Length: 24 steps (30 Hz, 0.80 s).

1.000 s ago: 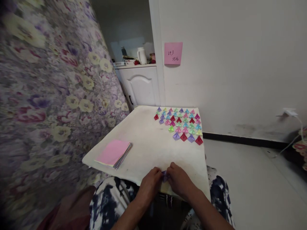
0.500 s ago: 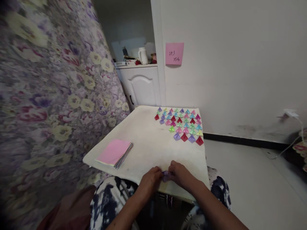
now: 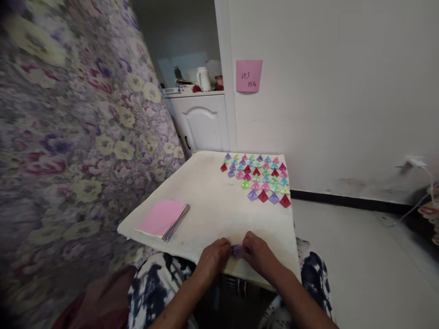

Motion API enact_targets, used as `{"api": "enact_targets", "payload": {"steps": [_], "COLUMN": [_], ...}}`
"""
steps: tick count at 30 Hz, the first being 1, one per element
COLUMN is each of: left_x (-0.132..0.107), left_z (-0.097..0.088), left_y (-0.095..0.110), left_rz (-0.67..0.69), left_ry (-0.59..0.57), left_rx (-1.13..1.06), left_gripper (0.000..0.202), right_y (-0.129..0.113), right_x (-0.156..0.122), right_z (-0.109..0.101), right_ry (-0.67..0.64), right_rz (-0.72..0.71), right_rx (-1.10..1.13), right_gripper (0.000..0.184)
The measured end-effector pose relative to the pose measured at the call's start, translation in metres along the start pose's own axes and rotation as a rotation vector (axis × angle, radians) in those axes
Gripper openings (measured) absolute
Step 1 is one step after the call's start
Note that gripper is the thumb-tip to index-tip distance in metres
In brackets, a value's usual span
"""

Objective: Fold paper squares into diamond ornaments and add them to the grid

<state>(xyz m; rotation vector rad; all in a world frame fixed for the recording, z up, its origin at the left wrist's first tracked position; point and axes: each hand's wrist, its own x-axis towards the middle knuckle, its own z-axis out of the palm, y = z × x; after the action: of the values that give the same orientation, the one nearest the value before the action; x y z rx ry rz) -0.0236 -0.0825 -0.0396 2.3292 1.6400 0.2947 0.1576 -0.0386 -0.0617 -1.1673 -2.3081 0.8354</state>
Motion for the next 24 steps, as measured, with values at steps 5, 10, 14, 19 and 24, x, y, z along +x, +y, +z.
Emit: {"api": "enact_targets", "payload": {"steps": [5,10,14,19,24], "left_x": [-0.003,-0.001,0.001,-0.002,-0.005], "left_z": [0.002,0.003,0.001,-0.001,-0.003], "left_y": [-0.005,-0.006,-0.004,-0.003,-0.004], "left_rz": [0.009,0.016,0.022,0.032,0.029], "left_ry": [0.014,0.018,0.018,0.031,0.050], "left_rx": [0.009,0.031,0.037,0.023,-0.004], "left_gripper": [0.021,0.021,0.022,0.020,0.019], "right_y": [-0.006,-0.014,-0.025,-0.035,-0.038], "right_x": [-0.003,-0.007,-0.008,-0.007,0.001], "right_z": [-0.001,0.002,0.006,0.009,0.009], "right_ry": [0.013,0.054,0.097,0.127,0.145], "right_rz": [0.014,0.060,0.098,0.135,0.160], "right_rx": [0.001,-0.017,-0.059,-0.266,-0.349], "right_gripper": [0.011,0.004,0.004,0.005,0.006]}}
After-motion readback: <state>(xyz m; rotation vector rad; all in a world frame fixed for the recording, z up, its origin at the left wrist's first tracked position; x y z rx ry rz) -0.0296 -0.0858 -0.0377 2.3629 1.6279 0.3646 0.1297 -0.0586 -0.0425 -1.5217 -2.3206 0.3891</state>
